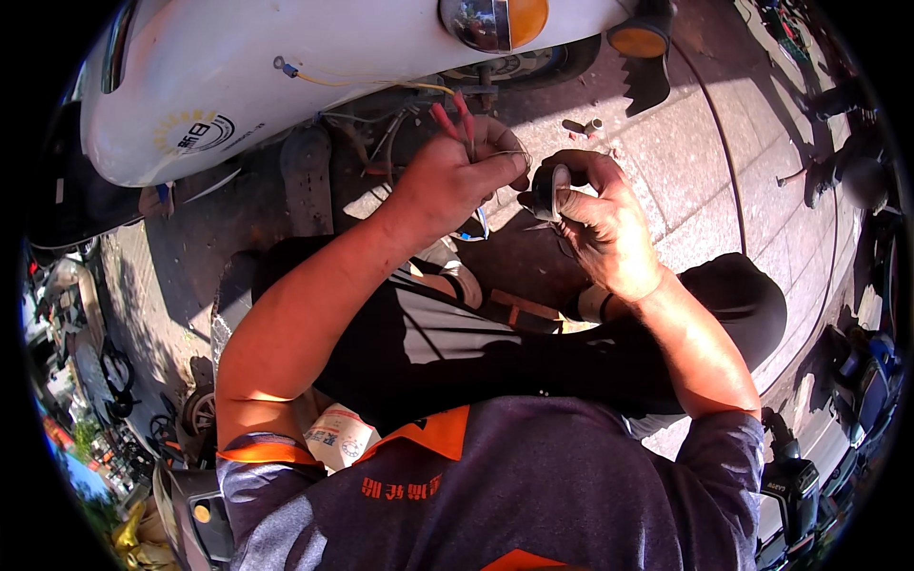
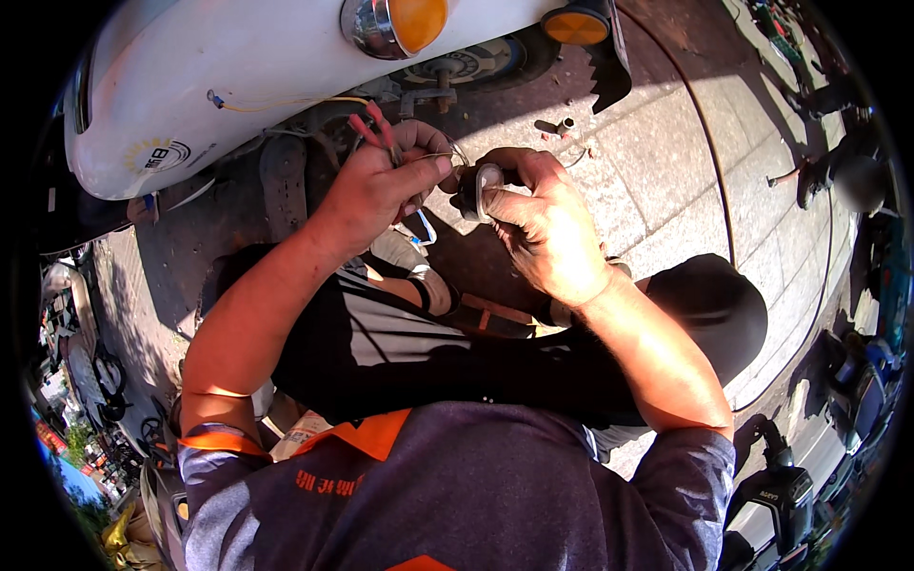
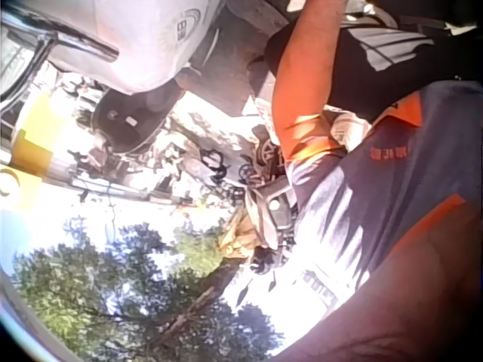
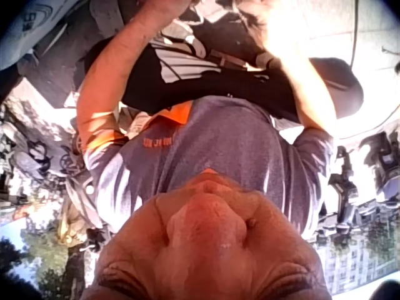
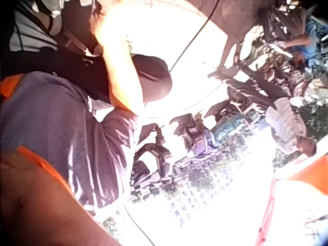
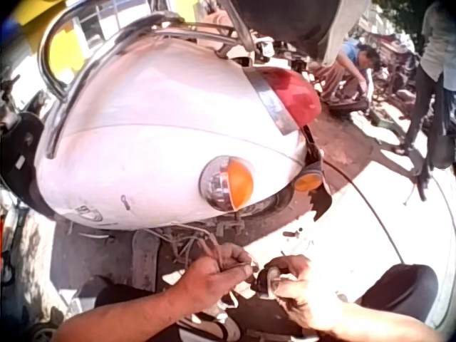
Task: The person strips wire insulation and twists the exposed wire ends together on the front of a white scooter by hand.
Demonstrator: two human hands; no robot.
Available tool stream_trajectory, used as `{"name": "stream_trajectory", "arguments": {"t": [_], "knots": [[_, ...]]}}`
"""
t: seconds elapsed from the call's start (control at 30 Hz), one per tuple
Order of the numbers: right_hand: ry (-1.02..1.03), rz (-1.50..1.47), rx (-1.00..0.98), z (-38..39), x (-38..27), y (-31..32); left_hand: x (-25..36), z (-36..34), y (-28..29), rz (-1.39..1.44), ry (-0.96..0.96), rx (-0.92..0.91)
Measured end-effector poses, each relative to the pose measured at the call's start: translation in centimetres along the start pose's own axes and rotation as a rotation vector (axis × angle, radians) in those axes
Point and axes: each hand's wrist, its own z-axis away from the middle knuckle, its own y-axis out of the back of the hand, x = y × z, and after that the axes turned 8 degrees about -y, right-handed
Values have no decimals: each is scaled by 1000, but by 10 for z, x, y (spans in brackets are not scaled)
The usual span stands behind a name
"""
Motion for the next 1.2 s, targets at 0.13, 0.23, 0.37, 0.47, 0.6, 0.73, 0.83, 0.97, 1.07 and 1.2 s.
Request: {"name": "stream_trajectory", "arguments": {"t": [0.13, 0.23, 0.37, 0.47, 0.6, 0.73, 0.83, 0.97, 1.07, 1.2], "knots": [[-20, -3, 106, -1, -4, -7, 0, -1, 0, 93, 113, 15], [32, 121, 212, -1, 3, -12, 5, 3, 5, 67, 147, -93], [23, 212, 161, -4, 2, -13, -14, 5, -1, 127, 22, -127], [63, 309, 152, -4, 0, -13, -9, 8, -8, 122, 18, -81], [113, 365, 140, -5, 2, -14, -11, 8, -8, 137, 65, -89], [140, 399, 132, -6, 3, -16, -5, 8, -8, 167, 70, -79], [18, 247, 33, -5, -6, -18, -3, 6, -1, 179, 106, -80], [-72, 45, -61, -3, -17, -15, -2, 9, 2, 161, 107, -54], [-33, 4, -53, 6, -12, -19, -3, 9, 0, 83, 65, -55], [88, 138, -28, 6, -4, -22, -14, 11, 2, 100, 89, -86]]}}
